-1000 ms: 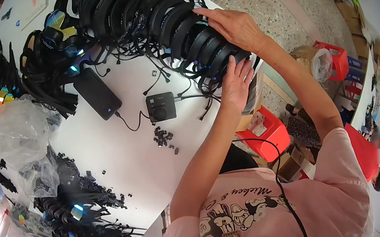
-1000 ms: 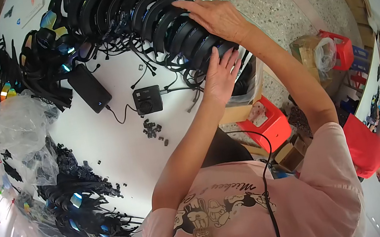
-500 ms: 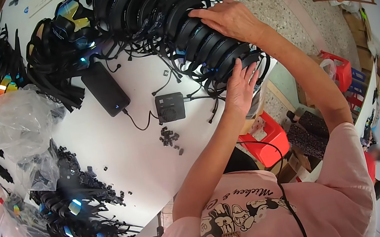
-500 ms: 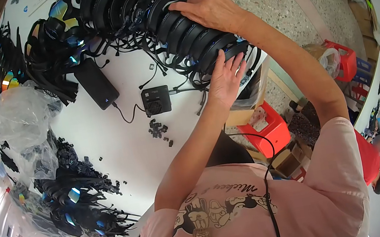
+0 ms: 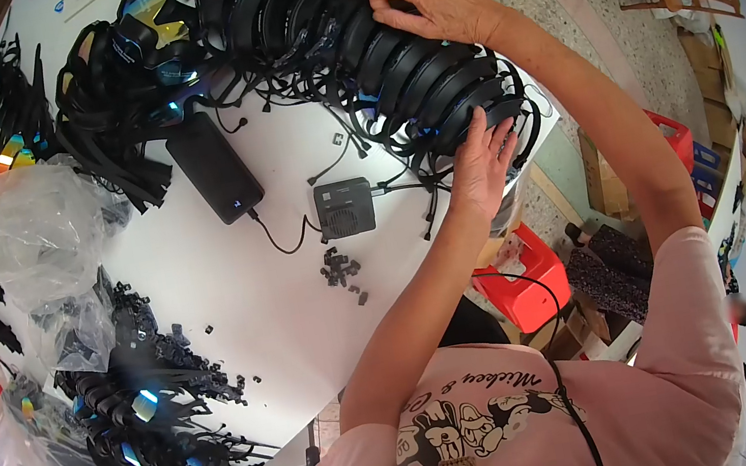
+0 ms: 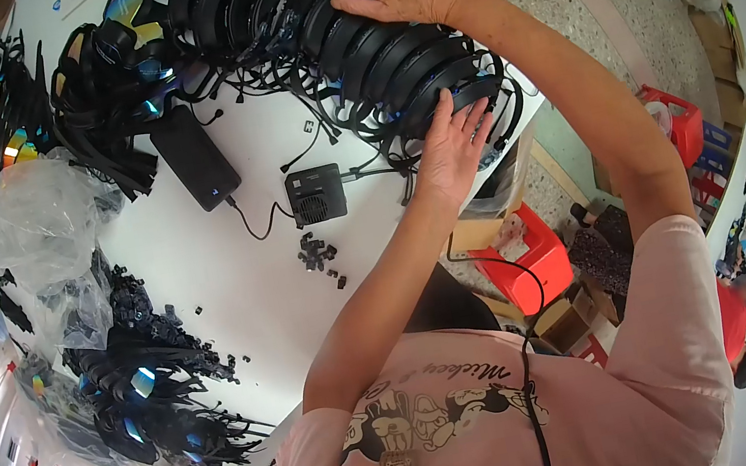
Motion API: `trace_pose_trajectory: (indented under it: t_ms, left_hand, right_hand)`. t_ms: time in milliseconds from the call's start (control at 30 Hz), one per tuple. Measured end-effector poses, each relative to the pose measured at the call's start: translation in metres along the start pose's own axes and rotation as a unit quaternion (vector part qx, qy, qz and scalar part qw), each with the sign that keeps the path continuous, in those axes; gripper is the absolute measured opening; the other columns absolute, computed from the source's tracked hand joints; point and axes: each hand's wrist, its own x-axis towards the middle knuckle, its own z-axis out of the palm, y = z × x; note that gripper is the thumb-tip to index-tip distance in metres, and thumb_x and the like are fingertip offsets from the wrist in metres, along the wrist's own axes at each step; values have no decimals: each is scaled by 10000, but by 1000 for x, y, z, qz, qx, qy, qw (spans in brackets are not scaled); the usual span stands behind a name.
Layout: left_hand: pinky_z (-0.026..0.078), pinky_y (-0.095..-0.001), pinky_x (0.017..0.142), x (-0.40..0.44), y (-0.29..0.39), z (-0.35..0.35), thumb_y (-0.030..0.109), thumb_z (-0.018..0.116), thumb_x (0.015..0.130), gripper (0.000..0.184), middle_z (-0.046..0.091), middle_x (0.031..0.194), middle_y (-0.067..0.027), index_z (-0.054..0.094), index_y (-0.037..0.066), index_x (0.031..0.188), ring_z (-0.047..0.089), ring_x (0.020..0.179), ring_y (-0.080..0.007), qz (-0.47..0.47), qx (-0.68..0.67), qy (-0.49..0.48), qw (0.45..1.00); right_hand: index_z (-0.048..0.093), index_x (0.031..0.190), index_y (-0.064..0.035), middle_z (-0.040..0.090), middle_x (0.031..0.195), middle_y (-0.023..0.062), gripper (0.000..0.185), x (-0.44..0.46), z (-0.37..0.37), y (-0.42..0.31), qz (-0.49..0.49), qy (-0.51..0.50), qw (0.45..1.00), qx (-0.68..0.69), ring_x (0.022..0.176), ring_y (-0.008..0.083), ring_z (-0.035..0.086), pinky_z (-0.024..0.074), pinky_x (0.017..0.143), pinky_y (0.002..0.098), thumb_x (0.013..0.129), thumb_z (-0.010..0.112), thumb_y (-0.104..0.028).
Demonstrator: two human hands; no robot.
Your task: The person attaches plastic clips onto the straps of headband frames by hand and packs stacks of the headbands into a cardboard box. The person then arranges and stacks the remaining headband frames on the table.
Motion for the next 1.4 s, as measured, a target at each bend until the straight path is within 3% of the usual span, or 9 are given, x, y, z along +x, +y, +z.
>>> trace_pose_trajectory:
  t_ms: [100, 300, 500, 733, 867, 1000, 1100, 1300, 1400]
  left_hand:
    - [360, -380, 1204, 3, -1, -4, 493, 714, 956, 601, 592, 1352, -72, 537, 91, 1366, 522, 1290, -190, -7, -11, 0, 1000]
    - [404, -340, 1120, 2, -1, -1, 490, 737, 939, 534, 614, 1298, -7, 584, 142, 1315, 532, 1235, -152, -11, -41, 35, 998]
    - [398, -346, 1110, 6, 0, -8, 471, 752, 927, 523, 607, 1286, 26, 584, 165, 1317, 537, 1200, -135, -7, -62, 4, 998]
    - [399, -344, 1087, -14, -4, -20, 430, 761, 926, 507, 615, 1273, 16, 591, 157, 1318, 527, 1199, -142, 17, -31, 6, 999]
    - [404, -344, 1078, -20, 4, -14, 504, 786, 893, 595, 629, 1279, 9, 594, 132, 1316, 533, 1209, -145, 28, -33, 12, 999]
    - [363, -357, 1134, -24, 2, -10, 537, 803, 864, 675, 615, 1324, -10, 577, 121, 1345, 526, 1253, -171, 34, -57, 29, 997]
    - [331, -378, 1182, -28, 0, -11, 532, 808, 859, 713, 599, 1350, -30, 554, 107, 1372, 512, 1293, -184, 39, -53, 36, 997]
    - [329, -400, 1207, -52, -7, -10, 469, 788, 899, 690, 584, 1394, -62, 521, 87, 1407, 505, 1341, -196, 47, -19, 22, 998]
    - [368, -384, 1185, -77, -9, 1, 372, 705, 990, 543, 594, 1399, -66, 519, 89, 1414, 522, 1334, -198, 58, -12, -34, 998]
  right_hand:
    - [639, 1150, -80, 599, 1250, 114, 286, 6, -5, 8, 73, -56, 996, 6, 1133, 344, 589, 449, 1037, 433, 978, 643, -308]
    - [595, 1210, -51, 612, 1151, 143, 508, 11, 21, 22, -43, -17, 994, -103, 1074, 371, 610, 470, 999, 450, 950, 660, -482]
    - [529, 1371, -88, 651, 1119, 204, 689, 14, 19, 13, 95, -139, 984, -53, 1005, 407, 647, 530, 916, 445, 913, 681, -580]
    - [599, 1295, -174, 632, 1288, 197, 514, -1, 22, 7, 25, -111, 993, -40, 1225, 387, 591, 467, 1045, 449, 943, 651, -545]
    - [629, 1269, -184, 690, 1173, 122, 533, -8, 28, -4, 135, -124, 978, 99, 1082, 342, 667, 522, 958, 419, 914, 669, -580]
    - [606, 1146, -85, 676, 924, 200, 580, -23, 14, -18, 81, -2, 991, 107, 906, 409, 666, 536, 835, 460, 834, 779, -543]
    - [644, 1132, -93, 703, 952, 183, 536, -37, 15, -23, 48, 105, 991, 73, 907, 381, 686, 542, 829, 447, 838, 780, -520]
    - [692, 1164, -217, 724, 1103, 88, 441, -59, 2, -43, 177, -16, 982, 64, 950, 322, 698, 552, 852, 414, 890, 694, -564]
    - [691, 1130, -116, 727, 1012, 143, 479, -72, -23, -59, 180, 23, 976, 116, 936, 335, 703, 549, 841, 411, 855, 763, -502]
